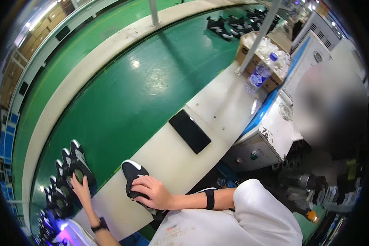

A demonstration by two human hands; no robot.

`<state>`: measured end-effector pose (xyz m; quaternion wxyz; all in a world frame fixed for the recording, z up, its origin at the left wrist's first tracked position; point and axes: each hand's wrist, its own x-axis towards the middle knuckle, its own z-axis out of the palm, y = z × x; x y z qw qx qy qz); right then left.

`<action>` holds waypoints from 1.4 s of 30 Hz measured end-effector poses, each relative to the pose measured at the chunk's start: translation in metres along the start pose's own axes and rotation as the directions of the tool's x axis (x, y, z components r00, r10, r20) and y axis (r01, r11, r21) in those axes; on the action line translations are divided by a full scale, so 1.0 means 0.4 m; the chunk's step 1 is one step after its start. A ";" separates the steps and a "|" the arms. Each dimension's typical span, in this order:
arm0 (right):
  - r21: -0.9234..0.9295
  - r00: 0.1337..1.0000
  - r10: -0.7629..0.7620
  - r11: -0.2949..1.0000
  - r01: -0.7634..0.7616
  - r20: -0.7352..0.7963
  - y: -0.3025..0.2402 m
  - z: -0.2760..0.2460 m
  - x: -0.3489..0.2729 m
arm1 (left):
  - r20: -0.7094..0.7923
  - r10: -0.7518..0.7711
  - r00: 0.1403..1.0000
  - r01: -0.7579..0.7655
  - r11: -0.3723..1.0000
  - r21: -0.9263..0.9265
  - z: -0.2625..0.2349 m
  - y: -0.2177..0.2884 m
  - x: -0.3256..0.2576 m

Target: Assembling and inspecting shoes on a factory production line.

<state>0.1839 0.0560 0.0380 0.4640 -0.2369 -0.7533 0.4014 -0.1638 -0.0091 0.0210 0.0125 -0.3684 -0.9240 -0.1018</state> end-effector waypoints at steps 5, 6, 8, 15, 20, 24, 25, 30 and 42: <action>0.095 0.987 -0.096 0.992 0.085 0.125 0.007 -0.023 0.050 | 0.170 0.211 0.963 -0.015 0.668 -0.744 -0.105 0.197 -0.391; 0.191 0.971 -0.132 0.977 0.094 0.197 0.010 -0.025 0.064 | 0.217 0.471 0.855 -0.162 0.640 -0.751 -0.086 0.195 -0.447; 0.324 0.939 -0.130 0.946 0.021 0.318 0.009 -0.028 0.070 | 0.249 0.344 0.905 -0.245 0.902 -0.356 -0.147 0.377 -0.551; 0.277 0.852 -0.380 0.916 0.291 0.359 0.014 -0.022 0.077 | 0.517 0.392 0.761 0.260 0.545 -0.797 -0.128 0.256 -0.500; 0.374 0.831 -0.156 0.925 -0.066 0.534 0.001 0.030 0.077 | 0.509 0.441 0.739 0.118 0.659 -0.743 -0.082 0.284 -0.472; 0.022 0.945 0.216 0.973 -0.228 0.247 -0.099 0.083 0.040 | 0.308 0.579 0.755 -0.165 0.622 -0.765 -0.033 0.289 -0.482; 0.092 0.895 0.365 0.913 -0.398 0.257 -0.097 0.070 0.052 | 0.241 0.558 0.794 -0.122 0.535 -0.836 -0.028 0.288 -0.477; 0.199 0.731 0.179 0.895 -0.399 0.659 -0.077 -0.017 0.128 | 0.419 0.552 0.721 0.171 0.443 -0.880 -0.077 0.269 -0.429; -0.058 0.702 0.071 0.997 -0.043 0.709 -0.048 -0.050 0.130 | 0.326 0.496 0.805 0.053 0.487 -0.872 -0.043 0.230 -0.392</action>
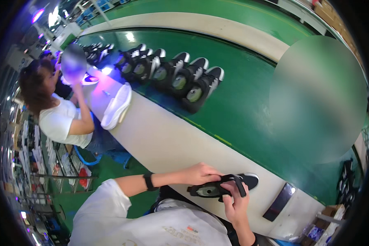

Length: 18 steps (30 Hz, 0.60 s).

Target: Assembling and inspecting shoes on a factory production line.

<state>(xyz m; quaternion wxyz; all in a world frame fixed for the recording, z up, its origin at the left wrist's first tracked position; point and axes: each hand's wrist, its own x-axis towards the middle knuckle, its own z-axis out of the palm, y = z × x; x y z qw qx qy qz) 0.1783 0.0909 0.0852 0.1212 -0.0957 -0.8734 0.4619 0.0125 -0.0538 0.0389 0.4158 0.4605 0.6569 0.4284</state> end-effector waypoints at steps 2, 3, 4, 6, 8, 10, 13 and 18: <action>-0.115 0.997 -0.063 0.991 0.068 0.050 -0.013 -0.001 0.014 | -0.090 0.120 0.989 -0.092 0.960 0.263 -0.008 -0.008 0.027; -0.237 0.991 -0.101 0.964 0.118 0.084 -0.023 -0.009 0.023 | -0.126 0.222 0.967 -0.181 0.943 0.279 -0.003 -0.022 0.039; -0.260 0.985 -0.114 0.955 0.145 0.128 -0.018 -0.024 0.031 | -0.175 0.194 0.965 -0.121 0.926 0.358 -0.017 0.007 0.029; -0.213 0.979 -0.026 0.975 0.069 0.201 -0.022 -0.049 0.041 | -0.276 0.082 0.958 0.032 0.923 0.384 -0.020 0.107 -0.003; -0.196 0.952 -0.102 0.967 0.163 0.289 0.001 -0.069 0.052 | -0.256 -0.006 0.967 0.099 0.930 0.353 0.007 0.187 -0.087; -0.141 0.923 -0.102 0.976 0.165 0.371 -0.029 -0.092 0.076 | -0.206 0.115 0.972 -0.038 0.938 0.343 0.091 0.166 -0.159; -0.106 0.848 -0.088 0.980 0.167 0.523 -0.024 -0.114 0.100 | -0.284 0.324 0.902 -0.232 0.920 0.315 0.156 0.134 -0.176; -0.112 0.883 0.009 0.992 0.050 0.469 0.006 -0.110 0.106 | -0.118 0.120 0.986 -0.130 0.988 -0.078 0.115 0.131 -0.162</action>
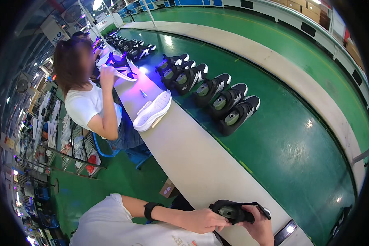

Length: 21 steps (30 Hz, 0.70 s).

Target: Assembling and inspecting shoes on a factory production line.

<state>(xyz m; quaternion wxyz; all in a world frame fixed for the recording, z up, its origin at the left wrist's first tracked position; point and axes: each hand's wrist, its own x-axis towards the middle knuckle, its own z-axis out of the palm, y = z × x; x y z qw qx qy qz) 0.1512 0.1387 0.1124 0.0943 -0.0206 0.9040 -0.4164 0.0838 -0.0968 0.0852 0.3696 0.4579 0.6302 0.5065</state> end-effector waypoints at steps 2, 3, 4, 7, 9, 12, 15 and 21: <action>-0.017 0.999 0.013 1.000 -0.014 -0.051 -0.010 0.023 0.003 | -0.010 0.177 0.984 -0.176 0.983 0.056 0.022 -0.041 0.006; -0.039 0.994 0.026 0.999 -0.031 -0.111 -0.012 0.032 0.005 | -0.007 0.236 0.972 -0.235 0.967 0.100 0.018 -0.035 0.009; -0.041 0.993 0.028 0.999 -0.033 -0.111 -0.007 0.039 0.003 | -0.007 0.239 0.971 -0.237 0.967 0.098 0.006 -0.031 0.015; -0.119 0.984 -0.050 0.992 0.030 -0.170 0.003 0.057 -0.014 | 0.295 0.096 0.951 -0.123 0.990 0.074 -0.054 -0.005 0.044; -0.178 0.975 -0.094 0.982 0.058 -0.200 0.001 0.067 -0.022 | -0.012 0.155 0.988 -0.156 0.987 -0.034 -0.069 0.016 0.059; -0.117 0.973 -0.097 0.990 0.074 -0.210 -0.008 0.076 -0.027 | -0.206 0.314 0.927 -0.192 0.867 0.459 -0.010 -0.021 0.083; 0.112 0.996 0.008 0.994 0.001 -0.086 0.023 0.000 -0.046 | -0.186 0.363 0.913 -0.191 0.784 0.590 0.010 -0.047 0.103; 0.656 0.747 0.446 0.755 -0.018 -0.493 0.015 0.046 0.022 | -0.248 0.119 0.961 0.009 0.887 0.463 -0.073 -0.020 0.137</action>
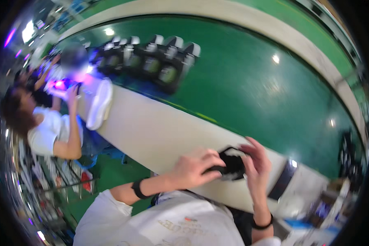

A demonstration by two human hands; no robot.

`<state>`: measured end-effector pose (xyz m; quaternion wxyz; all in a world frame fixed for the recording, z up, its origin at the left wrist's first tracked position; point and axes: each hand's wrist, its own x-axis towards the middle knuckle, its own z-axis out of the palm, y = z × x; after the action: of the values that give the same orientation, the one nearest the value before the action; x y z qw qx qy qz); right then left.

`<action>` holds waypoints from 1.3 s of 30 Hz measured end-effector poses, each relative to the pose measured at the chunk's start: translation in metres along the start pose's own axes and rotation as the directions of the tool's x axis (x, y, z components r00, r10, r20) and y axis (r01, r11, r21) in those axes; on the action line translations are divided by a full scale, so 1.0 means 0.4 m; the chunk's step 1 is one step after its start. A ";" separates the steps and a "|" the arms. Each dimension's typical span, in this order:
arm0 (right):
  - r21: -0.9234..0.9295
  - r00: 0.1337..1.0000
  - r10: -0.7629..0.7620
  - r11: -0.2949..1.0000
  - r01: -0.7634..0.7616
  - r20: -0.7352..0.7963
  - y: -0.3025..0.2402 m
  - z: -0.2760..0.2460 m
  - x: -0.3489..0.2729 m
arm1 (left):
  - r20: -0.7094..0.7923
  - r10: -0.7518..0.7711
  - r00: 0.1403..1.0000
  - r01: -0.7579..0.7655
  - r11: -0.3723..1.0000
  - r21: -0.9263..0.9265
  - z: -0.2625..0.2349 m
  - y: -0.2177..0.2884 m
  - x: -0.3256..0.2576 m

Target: Assembling and inspecting shoes on a factory production line.

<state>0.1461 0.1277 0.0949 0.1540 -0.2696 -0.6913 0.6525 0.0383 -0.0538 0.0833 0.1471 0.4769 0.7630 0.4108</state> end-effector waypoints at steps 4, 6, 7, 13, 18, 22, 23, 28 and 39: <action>-0.004 0.970 -0.198 0.980 0.200 -0.141 -0.016 0.080 0.010 | 0.002 -0.057 0.998 0.057 0.991 -0.122 -0.010 -0.016 0.062; 0.011 0.969 -0.205 0.978 0.208 -0.141 0.010 0.075 0.016 | 0.026 -0.185 0.982 0.185 0.944 -0.272 0.022 -0.032 0.097; 0.001 0.981 -0.144 0.989 0.145 -0.128 0.029 0.092 0.014 | 0.101 -0.317 0.943 0.331 0.862 -0.385 0.043 -0.070 0.093; -0.156 0.931 -0.362 0.924 0.350 -0.057 0.043 0.096 0.026 | 0.134 -0.319 0.938 0.345 0.886 -0.310 0.080 -0.102 0.092; -0.325 0.790 -0.567 0.720 0.613 0.233 0.069 0.095 0.014 | 0.101 -0.309 0.946 0.315 0.798 -0.514 0.093 -0.152 0.088; -0.500 0.658 -0.577 0.434 0.749 0.485 0.083 0.064 -0.026 | 0.212 -0.520 0.827 0.541 0.638 -0.548 0.056 -0.175 0.077; -0.457 0.668 -0.514 0.488 0.743 0.537 0.076 0.039 -0.051 | 0.174 -0.533 0.828 0.532 0.649 -0.544 0.049 -0.169 0.069; -0.642 0.953 -0.245 0.706 0.300 0.176 -0.059 -0.256 0.028 | -0.204 -0.440 0.874 0.420 0.897 -0.133 -0.113 -0.107 0.001; -0.729 0.706 -0.230 0.386 -0.566 -0.670 0.275 -1.194 0.344 | 0.000 0.083 0.997 -0.078 0.937 0.341 -0.057 0.066 0.038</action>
<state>0.3236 0.5982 0.0156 0.1490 -0.6020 -0.7839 0.0307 0.0326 -0.0468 0.1203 0.0398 0.5229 0.8035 0.2819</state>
